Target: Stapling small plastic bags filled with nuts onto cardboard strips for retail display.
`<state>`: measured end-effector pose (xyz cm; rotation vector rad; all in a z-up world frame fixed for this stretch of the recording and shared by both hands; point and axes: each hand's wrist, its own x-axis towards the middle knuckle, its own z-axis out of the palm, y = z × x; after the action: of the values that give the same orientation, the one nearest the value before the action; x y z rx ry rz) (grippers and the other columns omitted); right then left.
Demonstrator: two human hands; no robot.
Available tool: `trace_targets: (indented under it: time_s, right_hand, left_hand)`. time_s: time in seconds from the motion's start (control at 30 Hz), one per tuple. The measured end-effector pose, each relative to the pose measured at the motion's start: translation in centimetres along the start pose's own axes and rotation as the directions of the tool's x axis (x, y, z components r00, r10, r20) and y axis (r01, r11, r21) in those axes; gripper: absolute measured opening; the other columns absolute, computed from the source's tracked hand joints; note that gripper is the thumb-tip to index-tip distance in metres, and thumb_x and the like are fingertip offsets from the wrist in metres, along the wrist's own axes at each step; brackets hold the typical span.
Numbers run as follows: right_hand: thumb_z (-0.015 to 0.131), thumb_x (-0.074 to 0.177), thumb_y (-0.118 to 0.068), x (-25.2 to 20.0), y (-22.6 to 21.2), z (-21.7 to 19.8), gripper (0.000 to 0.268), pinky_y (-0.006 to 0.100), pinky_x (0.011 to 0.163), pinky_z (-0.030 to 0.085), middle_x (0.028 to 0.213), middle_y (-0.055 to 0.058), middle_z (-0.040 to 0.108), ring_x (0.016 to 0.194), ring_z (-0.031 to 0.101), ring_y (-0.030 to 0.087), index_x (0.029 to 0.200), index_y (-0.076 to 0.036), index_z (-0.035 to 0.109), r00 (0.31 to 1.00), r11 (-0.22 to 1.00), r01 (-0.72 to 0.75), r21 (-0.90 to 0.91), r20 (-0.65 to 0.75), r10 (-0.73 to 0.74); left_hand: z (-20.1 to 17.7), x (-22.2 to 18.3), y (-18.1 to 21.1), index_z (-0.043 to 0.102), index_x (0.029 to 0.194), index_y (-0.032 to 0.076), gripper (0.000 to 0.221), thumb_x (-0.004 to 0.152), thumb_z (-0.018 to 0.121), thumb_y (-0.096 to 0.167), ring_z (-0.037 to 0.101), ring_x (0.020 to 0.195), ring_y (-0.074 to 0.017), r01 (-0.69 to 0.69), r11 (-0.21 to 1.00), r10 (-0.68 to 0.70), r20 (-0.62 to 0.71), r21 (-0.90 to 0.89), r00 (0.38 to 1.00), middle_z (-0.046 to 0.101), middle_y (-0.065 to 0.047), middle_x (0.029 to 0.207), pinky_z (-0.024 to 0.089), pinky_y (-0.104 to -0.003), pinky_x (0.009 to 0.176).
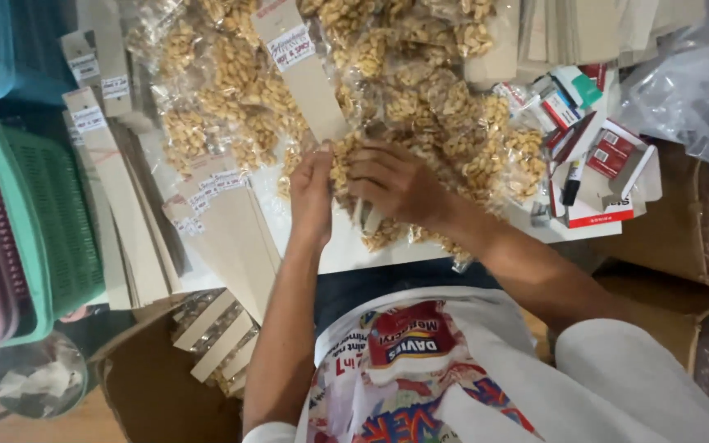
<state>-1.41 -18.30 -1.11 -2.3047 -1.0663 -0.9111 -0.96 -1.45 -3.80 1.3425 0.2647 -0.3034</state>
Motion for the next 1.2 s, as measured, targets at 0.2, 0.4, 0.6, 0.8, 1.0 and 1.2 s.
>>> trace_targets:
  time_s: [0.2,0.4,0.6,0.8,1.0,1.2]
  right_hand:
    - [0.062,0.102,-0.026,4.1,1.2,0.0,0.020,0.046,0.073,0.055,0.081,0.009,0.058,0.079,0.067,0.032,0.091,-0.009,0.059,0.813,0.779,-0.412,0.472,-0.196,0.549]
    - [0.049,0.088,-0.069,9.7,1.5,-0.5,0.057,0.025,0.048,0.053,0.070,0.000,0.063,0.058,0.064,0.013,0.091,-0.013,0.063,0.306,-0.039,-0.586,0.809,0.266,0.914]
    - [0.048,0.091,-0.062,8.5,3.5,-0.8,0.055,0.029,0.043,0.029,0.047,-0.003,0.041,0.039,0.040,0.013,0.055,-0.020,0.044,0.293,-0.064,-0.609,0.790,0.299,0.908]
    - [0.084,0.078,-0.012,0.7,14.1,-2.1,0.054,0.045,0.078,0.054,0.122,0.009,0.070,0.105,0.064,0.030,0.128,-0.020,0.067,0.516,0.499,-0.832,-0.241,-0.007,0.857]
    - [0.098,0.083,-0.021,-2.0,15.8,-4.1,0.051,0.053,0.080,0.050,0.110,0.012,0.057,0.104,0.052,0.035,0.119,-0.008,0.066,0.830,0.707,-0.460,-0.538,0.022,0.557]
    - [0.042,0.103,-0.056,7.8,6.8,-8.0,0.061,0.026,0.055,0.059,0.068,0.006,0.058,0.060,0.061,0.020,0.084,-0.004,0.067,0.417,0.383,-0.903,0.196,0.621,0.664]
  left_hand:
    - [1.1,-0.6,1.2,0.065,0.082,0.015,0.034,0.111,0.053,0.028,0.043,0.078,-0.0038,-0.300,0.943,0.299,0.027,0.142,0.954,0.045,0.011,0.076,0.043,-0.024,0.081]
    - [2.4,-2.7,4.0,0.028,0.070,0.020,0.047,0.108,0.042,0.044,0.029,0.063,-0.0079,-0.359,0.847,0.352,0.093,0.392,0.931,0.029,0.006,0.063,0.023,-0.030,0.062]
    - [2.5,-2.4,3.5,0.077,0.110,0.007,0.045,0.107,0.048,0.042,0.066,0.090,-0.0132,-0.464,0.772,0.370,0.287,0.435,0.884,0.076,-0.002,0.098,0.048,-0.028,0.074]
    - [2.2,-2.6,5.0,0.047,0.080,0.017,0.037,0.109,0.044,0.040,0.035,0.076,-0.0081,-0.351,0.851,0.343,0.092,0.392,0.935,0.036,0.006,0.074,0.029,-0.029,0.071]
    - [1.3,-1.1,4.0,0.066,0.134,0.015,0.040,0.103,0.054,0.036,0.031,0.071,-0.0047,0.002,1.000,-0.002,-0.044,0.004,0.999,0.049,0.012,0.087,0.027,-0.026,0.062]
    - [1.3,-0.4,4.6,0.053,0.152,0.012,0.062,0.095,0.064,0.032,0.041,0.063,-0.0046,0.188,0.972,-0.207,-0.132,-0.141,0.969,0.060,0.010,0.101,0.031,-0.024,0.052]
